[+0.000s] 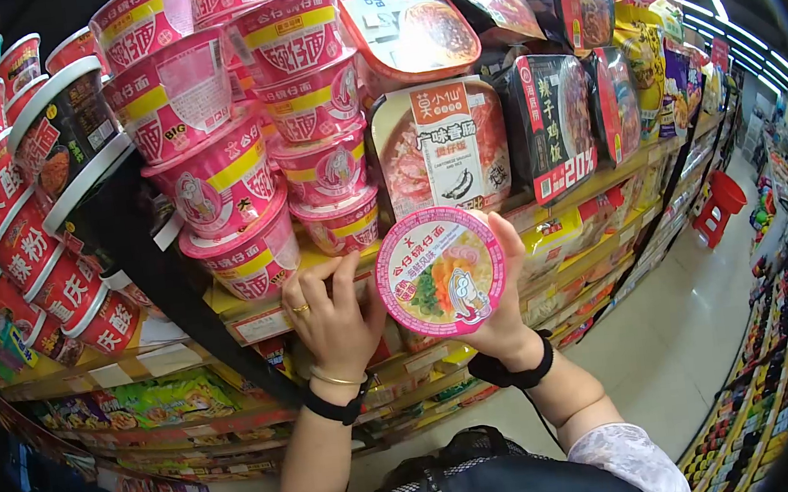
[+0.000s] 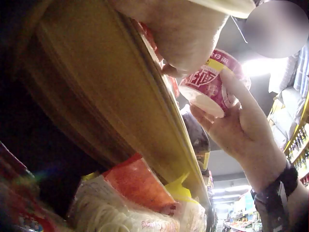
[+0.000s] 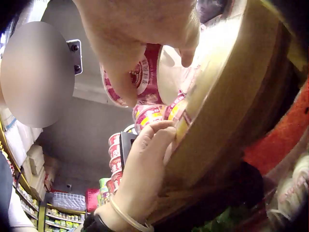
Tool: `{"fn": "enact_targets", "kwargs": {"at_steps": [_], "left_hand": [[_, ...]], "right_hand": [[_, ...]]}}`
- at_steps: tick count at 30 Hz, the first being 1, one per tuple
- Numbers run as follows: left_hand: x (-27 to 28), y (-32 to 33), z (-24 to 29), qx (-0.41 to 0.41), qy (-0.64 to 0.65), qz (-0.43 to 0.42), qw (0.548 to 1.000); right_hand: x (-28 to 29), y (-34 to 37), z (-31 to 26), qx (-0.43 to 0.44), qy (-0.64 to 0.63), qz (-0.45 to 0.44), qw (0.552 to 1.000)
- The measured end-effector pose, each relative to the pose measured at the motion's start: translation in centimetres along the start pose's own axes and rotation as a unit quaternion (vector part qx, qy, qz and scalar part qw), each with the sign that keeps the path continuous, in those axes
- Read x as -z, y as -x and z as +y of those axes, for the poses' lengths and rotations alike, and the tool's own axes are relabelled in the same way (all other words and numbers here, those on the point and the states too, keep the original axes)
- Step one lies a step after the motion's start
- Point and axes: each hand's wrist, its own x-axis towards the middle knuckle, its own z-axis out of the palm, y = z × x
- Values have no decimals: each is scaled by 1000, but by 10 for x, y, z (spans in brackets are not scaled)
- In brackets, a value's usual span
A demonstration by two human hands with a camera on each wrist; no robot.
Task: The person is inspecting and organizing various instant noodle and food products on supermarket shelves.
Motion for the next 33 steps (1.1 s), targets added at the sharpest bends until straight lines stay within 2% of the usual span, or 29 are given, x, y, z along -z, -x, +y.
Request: {"fn": "enact_targets", "kwargs": {"at_steps": [2, 9, 18, 23, 33], "left_hand": [[2, -1, 1, 0, 3, -8, 1000], [0, -1, 1, -1, 2, -3, 1000], [-1, 0, 3, 5, 4, 3, 1000], [0, -1, 4, 8, 10, 0, 1000], [2, -1, 5, 15, 15, -11, 1000]], "right_hand": [[0, 4, 6, 28, 41, -6, 999], [-1, 26, 29, -1, -50, 51, 997], [-5, 36, 37, 23, 0, 106, 994], [-4, 31, 30, 77, 127, 99, 984], [-6, 31, 31, 74, 107, 117, 985]]}}
